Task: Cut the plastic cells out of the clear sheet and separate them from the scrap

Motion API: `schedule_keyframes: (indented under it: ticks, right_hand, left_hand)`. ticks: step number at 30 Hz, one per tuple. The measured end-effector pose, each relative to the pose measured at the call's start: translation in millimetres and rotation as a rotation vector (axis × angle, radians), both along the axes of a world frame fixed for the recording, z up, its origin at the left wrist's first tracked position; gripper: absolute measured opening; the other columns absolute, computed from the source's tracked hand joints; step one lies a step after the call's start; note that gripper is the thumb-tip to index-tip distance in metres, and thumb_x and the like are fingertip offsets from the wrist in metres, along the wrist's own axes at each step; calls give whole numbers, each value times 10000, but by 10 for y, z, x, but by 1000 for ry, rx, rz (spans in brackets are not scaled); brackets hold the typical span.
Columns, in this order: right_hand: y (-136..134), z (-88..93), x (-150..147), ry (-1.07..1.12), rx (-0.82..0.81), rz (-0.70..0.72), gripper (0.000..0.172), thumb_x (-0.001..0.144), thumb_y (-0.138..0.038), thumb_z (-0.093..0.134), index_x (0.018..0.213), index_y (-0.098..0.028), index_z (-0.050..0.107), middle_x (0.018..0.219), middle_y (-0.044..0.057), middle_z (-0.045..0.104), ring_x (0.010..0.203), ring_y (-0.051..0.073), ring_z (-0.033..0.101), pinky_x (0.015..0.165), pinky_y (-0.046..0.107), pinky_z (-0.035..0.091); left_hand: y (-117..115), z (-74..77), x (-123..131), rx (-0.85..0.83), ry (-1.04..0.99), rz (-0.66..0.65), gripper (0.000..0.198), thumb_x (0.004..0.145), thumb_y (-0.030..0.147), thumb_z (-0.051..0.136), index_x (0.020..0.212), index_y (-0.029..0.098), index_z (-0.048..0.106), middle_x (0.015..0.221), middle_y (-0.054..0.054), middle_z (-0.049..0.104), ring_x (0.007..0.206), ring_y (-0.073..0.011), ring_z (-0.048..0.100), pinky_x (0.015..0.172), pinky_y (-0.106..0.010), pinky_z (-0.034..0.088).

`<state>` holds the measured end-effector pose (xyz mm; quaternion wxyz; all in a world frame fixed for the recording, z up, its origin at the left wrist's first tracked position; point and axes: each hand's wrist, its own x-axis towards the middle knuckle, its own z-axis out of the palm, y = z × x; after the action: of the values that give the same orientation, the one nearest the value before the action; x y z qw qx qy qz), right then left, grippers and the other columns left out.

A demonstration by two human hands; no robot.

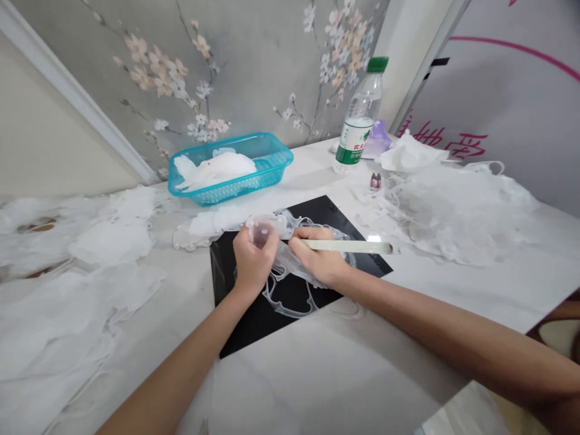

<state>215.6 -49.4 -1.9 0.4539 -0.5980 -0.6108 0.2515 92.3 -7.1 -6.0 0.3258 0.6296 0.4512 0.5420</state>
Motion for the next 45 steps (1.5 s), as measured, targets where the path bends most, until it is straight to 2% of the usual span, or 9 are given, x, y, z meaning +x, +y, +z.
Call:
schedule_keyframes:
  ticks: [4, 9, 14, 17, 20, 24, 40, 45]
  right_hand:
    - [0, 3, -22, -266, -18, -2, 298, 783, -264, 454, 522, -179, 337, 517, -26, 381, 516, 86, 333, 526, 257, 223]
    - [3, 21, -81, -322, -51, -43, 296, 815, -288, 475, 550, -184, 397, 537, -17, 398, 505, 99, 272, 517, 284, 179]
    - [19, 10, -81, -225, -47, -62, 276, 788, -276, 452, 536, -185, 386, 522, -11, 409, 519, 107, 330, 525, 278, 203]
    - [26, 1, -36, -80, -14, -6, 298, 783, -286, 409, 505, -186, 367, 498, -19, 399, 521, 99, 381, 530, 249, 274]
    - [25, 4, 3, 61, -3, 5, 294, 762, -276, 387, 481, -188, 386, 479, -20, 390, 510, 98, 388, 512, 240, 293]
    - [12, 18, 13, 162, 19, 35, 266, 718, -265, 416, 465, -183, 414, 474, -24, 387, 516, 100, 388, 524, 244, 291]
    - [6, -3, 7, 112, 18, 79, 285, 746, -249, 446, 474, -180, 397, 473, -36, 365, 501, 86, 347, 505, 247, 262]
    - [4, -4, 6, 104, 13, 76, 289, 748, -246, 450, 472, -177, 400, 471, -35, 375, 504, 86, 357, 508, 244, 266]
  left_hand:
    - [-72, 32, 9, 123, 90, -28, 49, 644, 132, 551, 669, 172, 564, 597, 37, 589, 535, -99, 527, 534, -199, 417]
    - [-90, 35, 17, 146, 86, 12, 48, 637, 126, 549, 635, 172, 562, 570, 42, 564, 521, -93, 506, 526, -198, 404]
    - [-17, -16, 19, -57, -89, 105, 32, 600, 182, 571, 623, 160, 571, 596, 25, 579, 553, -105, 524, 540, -208, 427]
    - [38, -49, 26, -249, -224, 104, 46, 584, 193, 559, 568, 161, 530, 518, 50, 505, 461, -77, 435, 424, -184, 342]
    - [72, -57, 35, -339, -302, 99, 68, 562, 178, 545, 520, 161, 495, 454, 68, 433, 393, -54, 352, 359, -172, 251]
    - [74, -39, 41, -337, -317, 98, 77, 557, 167, 548, 508, 161, 489, 430, 78, 400, 370, -44, 324, 344, -166, 236]
    - [53, -52, 31, -319, -287, 75, 50, 578, 171, 555, 552, 158, 514, 472, 71, 456, 405, -51, 380, 366, -161, 269]
    - [61, -75, 23, -296, -261, 75, 13, 583, 164, 558, 578, 155, 550, 504, 59, 511, 454, -69, 441, 412, -169, 326]
